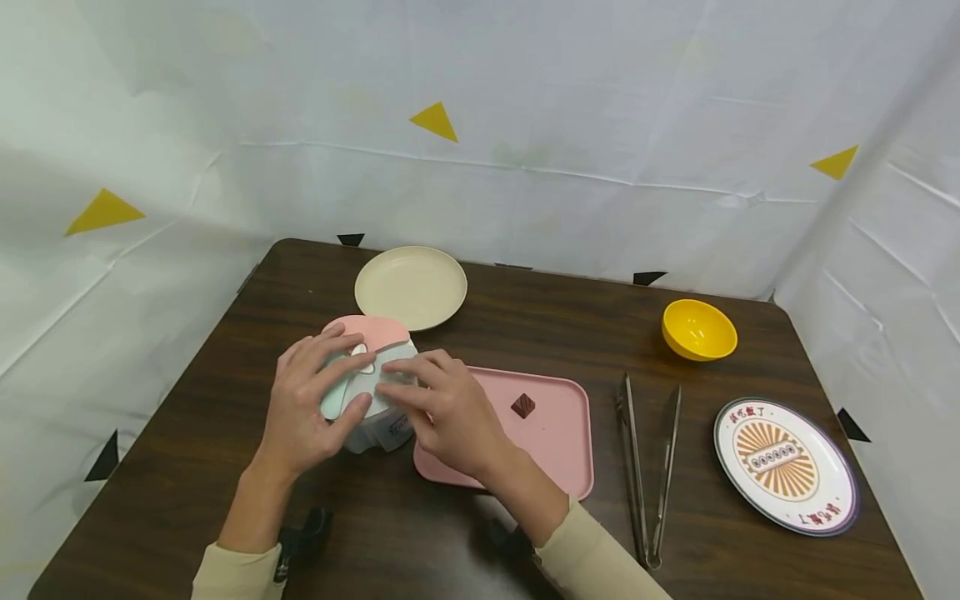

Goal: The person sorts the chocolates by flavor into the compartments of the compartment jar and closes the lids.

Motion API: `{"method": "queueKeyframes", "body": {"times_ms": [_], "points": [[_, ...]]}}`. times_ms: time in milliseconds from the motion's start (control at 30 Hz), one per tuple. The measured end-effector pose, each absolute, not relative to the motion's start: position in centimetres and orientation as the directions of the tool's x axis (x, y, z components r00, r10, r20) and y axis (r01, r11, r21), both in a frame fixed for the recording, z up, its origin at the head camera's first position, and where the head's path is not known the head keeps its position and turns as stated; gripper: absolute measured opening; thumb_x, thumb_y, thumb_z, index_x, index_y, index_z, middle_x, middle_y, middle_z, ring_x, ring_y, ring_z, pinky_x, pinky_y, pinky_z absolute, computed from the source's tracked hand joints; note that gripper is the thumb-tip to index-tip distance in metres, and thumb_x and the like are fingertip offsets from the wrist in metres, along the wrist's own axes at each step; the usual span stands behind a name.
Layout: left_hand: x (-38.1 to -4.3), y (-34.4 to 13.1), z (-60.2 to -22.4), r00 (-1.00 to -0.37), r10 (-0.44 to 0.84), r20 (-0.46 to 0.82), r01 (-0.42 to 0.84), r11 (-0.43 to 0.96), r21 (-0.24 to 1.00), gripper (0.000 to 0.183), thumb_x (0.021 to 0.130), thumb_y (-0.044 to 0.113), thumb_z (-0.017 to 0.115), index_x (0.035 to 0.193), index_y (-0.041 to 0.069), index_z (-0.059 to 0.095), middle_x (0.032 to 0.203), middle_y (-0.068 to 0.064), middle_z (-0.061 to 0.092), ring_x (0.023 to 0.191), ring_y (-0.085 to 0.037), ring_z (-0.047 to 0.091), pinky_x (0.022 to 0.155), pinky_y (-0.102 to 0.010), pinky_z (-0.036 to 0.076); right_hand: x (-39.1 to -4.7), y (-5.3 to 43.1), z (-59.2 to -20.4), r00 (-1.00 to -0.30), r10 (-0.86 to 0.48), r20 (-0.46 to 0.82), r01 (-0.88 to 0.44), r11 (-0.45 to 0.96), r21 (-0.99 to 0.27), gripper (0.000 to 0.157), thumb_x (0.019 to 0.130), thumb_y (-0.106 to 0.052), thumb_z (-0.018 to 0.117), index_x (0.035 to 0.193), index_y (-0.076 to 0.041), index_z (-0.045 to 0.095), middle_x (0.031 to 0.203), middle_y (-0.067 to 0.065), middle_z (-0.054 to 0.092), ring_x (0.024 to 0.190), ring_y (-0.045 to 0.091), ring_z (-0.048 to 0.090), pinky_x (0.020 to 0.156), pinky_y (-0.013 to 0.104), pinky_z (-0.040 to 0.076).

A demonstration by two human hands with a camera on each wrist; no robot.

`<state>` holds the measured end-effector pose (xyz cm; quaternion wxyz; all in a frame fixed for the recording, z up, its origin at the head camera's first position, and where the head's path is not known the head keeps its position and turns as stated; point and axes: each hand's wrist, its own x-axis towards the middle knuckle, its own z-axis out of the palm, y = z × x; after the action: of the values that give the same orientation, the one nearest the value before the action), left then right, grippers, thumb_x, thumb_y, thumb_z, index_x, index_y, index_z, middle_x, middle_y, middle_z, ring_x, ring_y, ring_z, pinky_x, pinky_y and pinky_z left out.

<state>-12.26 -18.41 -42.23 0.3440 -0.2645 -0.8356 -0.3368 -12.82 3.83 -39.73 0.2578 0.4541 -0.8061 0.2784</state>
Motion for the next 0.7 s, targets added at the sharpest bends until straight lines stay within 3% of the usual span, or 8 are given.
{"method": "queueKeyframes", "body": {"times_ms": [133, 333, 500, 700], "points": [[-12.1, -18.6, -42.1, -0.62, 0.232, 0.75, 0.674, 0.648, 0.356, 0.047, 0.091, 0.046, 0.051, 0.114, 0.011, 0.074, 0.129, -0.01, 0.063, 0.13, -0.036, 0.048, 0.103, -0.059, 0.025, -12.3, 3.5, -39.7, -0.405, -0.656, 0.637, -0.891, 0.439, -0.115, 0.03, 0.093, -0.021, 0.065, 0.123, -0.019, 0.07, 0.121, -0.003, 0.063, 0.103, 0.016, 0.055, 0.084, 0.029, 0.045], [-12.0, -19.0, -41.9, -0.622, 0.254, 0.741, 0.685, 0.635, 0.357, 0.044, 0.092, 0.033, 0.044, 0.118, 0.011, 0.072, 0.132, -0.008, 0.062, 0.131, -0.036, 0.046, 0.103, -0.058, 0.024, -12.5, 3.6, -39.7, -0.435, -0.669, 0.603, -0.866, 0.493, -0.078, 0.029, 0.095, -0.028, 0.063, 0.123, -0.023, 0.071, 0.122, -0.004, 0.062, 0.11, 0.016, 0.054, 0.087, 0.033, 0.045], [-11.5, -19.5, -42.3, -0.606, 0.237, 0.759, 0.685, 0.64, 0.347, 0.043, 0.092, 0.03, 0.042, 0.113, 0.011, 0.074, 0.128, -0.011, 0.064, 0.131, -0.038, 0.045, 0.104, -0.06, 0.024, -12.9, 4.1, -39.6, -0.483, -0.638, 0.599, -0.84, 0.53, -0.113, 0.028, 0.095, -0.033, 0.063, 0.12, -0.023, 0.072, 0.123, -0.004, 0.063, 0.117, 0.014, 0.053, 0.094, 0.036, 0.043], [-10.6, -20.3, -42.7, -0.598, 0.22, 0.771, 0.709, 0.593, 0.381, 0.043, 0.089, 0.039, 0.052, 0.108, 0.008, 0.075, 0.123, -0.016, 0.064, 0.129, -0.04, 0.047, 0.11, -0.059, 0.023, -13.3, 4.7, -39.5, -0.58, -0.583, 0.569, -0.782, 0.594, -0.189, 0.03, 0.096, -0.031, 0.062, 0.124, -0.024, 0.07, 0.13, -0.006, 0.062, 0.123, 0.012, 0.052, 0.1, 0.039, 0.039]]}}
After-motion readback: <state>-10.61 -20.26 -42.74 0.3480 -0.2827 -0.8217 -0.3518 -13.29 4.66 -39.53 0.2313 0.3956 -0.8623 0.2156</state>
